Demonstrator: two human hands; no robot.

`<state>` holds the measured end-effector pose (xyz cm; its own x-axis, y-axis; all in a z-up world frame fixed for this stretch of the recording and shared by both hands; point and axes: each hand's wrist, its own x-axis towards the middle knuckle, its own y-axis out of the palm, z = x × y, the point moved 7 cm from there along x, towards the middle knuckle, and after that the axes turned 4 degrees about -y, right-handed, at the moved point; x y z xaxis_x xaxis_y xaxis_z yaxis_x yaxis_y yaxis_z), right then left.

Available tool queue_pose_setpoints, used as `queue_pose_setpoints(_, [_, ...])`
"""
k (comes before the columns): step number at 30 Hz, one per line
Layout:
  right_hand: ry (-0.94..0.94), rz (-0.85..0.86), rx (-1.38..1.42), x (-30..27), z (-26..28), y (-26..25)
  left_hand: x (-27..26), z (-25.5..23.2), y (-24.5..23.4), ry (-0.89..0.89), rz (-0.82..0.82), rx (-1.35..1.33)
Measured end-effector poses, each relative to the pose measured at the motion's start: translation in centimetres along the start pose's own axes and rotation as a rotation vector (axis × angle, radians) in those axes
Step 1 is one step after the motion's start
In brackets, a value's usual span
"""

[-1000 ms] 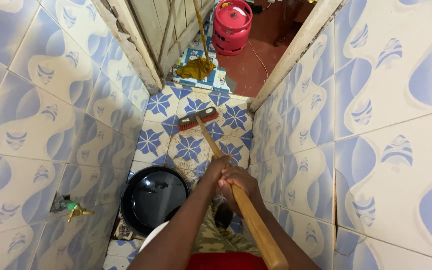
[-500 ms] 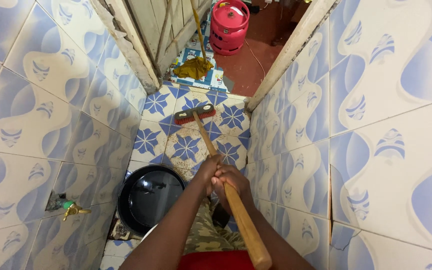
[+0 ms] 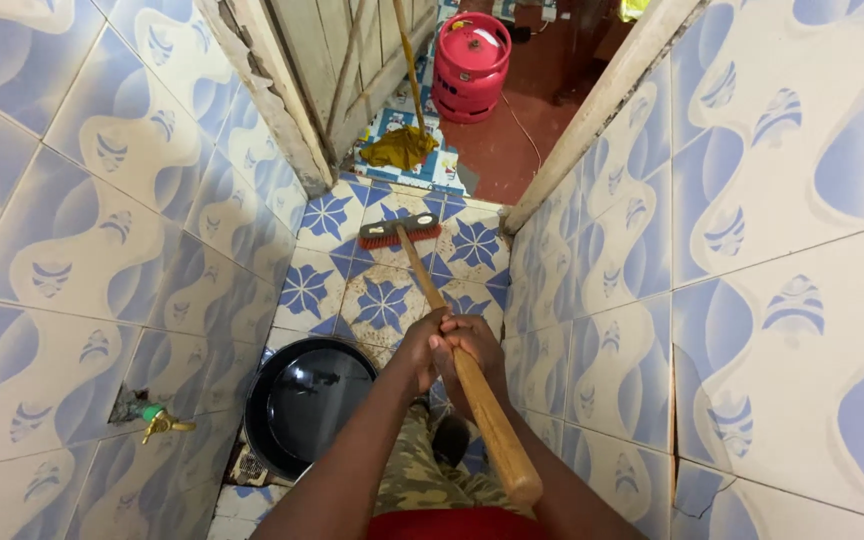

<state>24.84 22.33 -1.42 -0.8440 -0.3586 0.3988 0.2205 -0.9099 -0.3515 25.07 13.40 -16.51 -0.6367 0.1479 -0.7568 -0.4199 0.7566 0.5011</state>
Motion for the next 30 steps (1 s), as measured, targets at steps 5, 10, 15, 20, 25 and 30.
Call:
queue_pose_setpoints(5, [0.059, -0.109, -0.042, 1.4, -0.6, -0.6, -1.5, -1.7, 1.3, 0.009, 0.027, 0.068])
queue_pose_setpoints(10, [0.392, -0.116, 0.032, 2.5, -3.7, -0.8, -2.4, -3.7, 3.3, -0.005, 0.047, 0.151])
queue_pose_setpoints(15, [0.656, -0.052, 0.156, 4.4, -7.6, -0.1, -0.1, -5.7, 3.0, -0.043, -0.023, 0.165])
queue_pose_setpoints(20, [0.591, -0.122, 0.246, 7.7, -10.3, 0.2, 2.3, -8.8, 3.4, -0.019, 0.001, 0.181])
queue_pose_setpoints(25, [0.677, -0.192, 0.377, 11.2, -12.3, 0.5, 3.6, -12.8, 5.0, 0.037, 0.079, 0.232])
queue_pose_setpoints(30, [0.665, -0.281, 0.399, 14.8, -13.3, -0.3, 5.6, -15.2, 5.7, 0.014, 0.101, 0.229])
